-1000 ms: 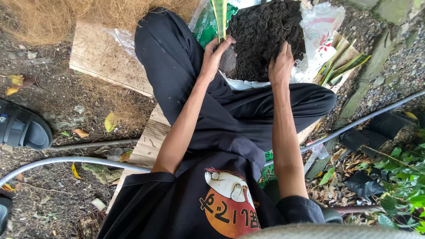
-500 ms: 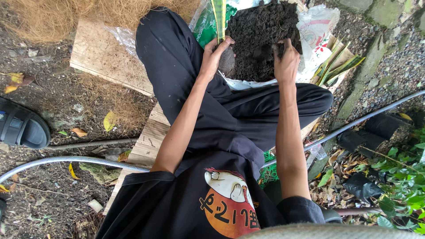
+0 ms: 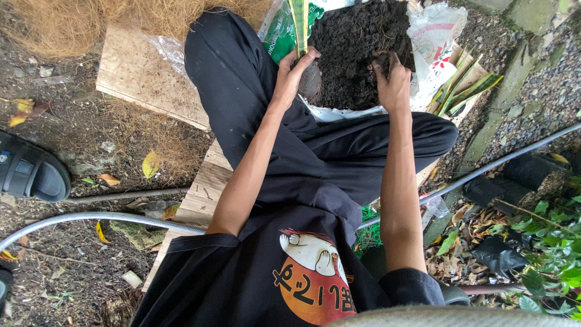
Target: The person sits cross-legged and wraps a snake plant cutting with soil using their hands. They repeatedly scoop soil from a pile and press it around the base of the cutting to form a compact soil ball.
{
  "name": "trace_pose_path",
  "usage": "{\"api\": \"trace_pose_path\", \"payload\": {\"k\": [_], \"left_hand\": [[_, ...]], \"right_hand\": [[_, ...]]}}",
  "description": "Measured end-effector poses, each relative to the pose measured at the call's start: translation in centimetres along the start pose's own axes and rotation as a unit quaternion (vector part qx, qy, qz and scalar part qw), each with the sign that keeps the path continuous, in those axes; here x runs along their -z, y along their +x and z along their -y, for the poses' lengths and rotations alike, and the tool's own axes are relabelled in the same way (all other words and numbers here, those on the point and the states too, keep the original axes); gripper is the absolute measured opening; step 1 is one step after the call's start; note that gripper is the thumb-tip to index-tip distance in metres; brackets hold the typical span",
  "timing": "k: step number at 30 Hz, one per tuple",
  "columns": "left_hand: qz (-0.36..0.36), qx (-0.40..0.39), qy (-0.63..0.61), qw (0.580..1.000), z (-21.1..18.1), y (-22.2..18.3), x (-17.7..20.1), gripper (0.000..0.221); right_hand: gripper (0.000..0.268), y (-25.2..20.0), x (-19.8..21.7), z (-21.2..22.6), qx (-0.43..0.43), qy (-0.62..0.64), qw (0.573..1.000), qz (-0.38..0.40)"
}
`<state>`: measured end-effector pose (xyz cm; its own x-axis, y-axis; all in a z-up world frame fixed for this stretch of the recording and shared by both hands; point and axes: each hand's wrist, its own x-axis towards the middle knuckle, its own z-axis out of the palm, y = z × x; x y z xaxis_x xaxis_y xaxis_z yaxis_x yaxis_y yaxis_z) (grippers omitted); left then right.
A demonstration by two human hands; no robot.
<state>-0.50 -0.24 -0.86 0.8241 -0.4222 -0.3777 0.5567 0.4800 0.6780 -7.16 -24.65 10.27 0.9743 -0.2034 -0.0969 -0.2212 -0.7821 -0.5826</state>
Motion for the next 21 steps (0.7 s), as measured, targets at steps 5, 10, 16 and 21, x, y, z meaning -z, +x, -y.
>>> {"api": "trace_pose_path", "payload": {"k": [5, 10, 16, 21], "left_hand": [[0.010, -0.013, -0.016, 1.000, 0.3, 0.1, 0.3, 0.036], [0.013, -0.012, -0.020, 1.000, 0.3, 0.1, 0.2, 0.035], [0.013, -0.013, -0.007, 1.000, -0.6, -0.1, -0.3, 0.030], [0.008, -0.025, 0.037, 0.999, -1.3, -0.9, -0.8, 0.016]], "right_hand": [[0.019, 0.5, 0.4, 1.5, -0.045, -0.023, 0.999, -0.001], [0.031, 0.8, 0.3, 1.9, -0.081, -0.038, 0.996, -0.027], [0.033, 0.5, -0.2, 0.7, -0.082, -0.005, 0.997, -0.008], [0.023, 0.2, -1.0, -0.7, -0.131, 0.109, 0.985, 0.031]]}}
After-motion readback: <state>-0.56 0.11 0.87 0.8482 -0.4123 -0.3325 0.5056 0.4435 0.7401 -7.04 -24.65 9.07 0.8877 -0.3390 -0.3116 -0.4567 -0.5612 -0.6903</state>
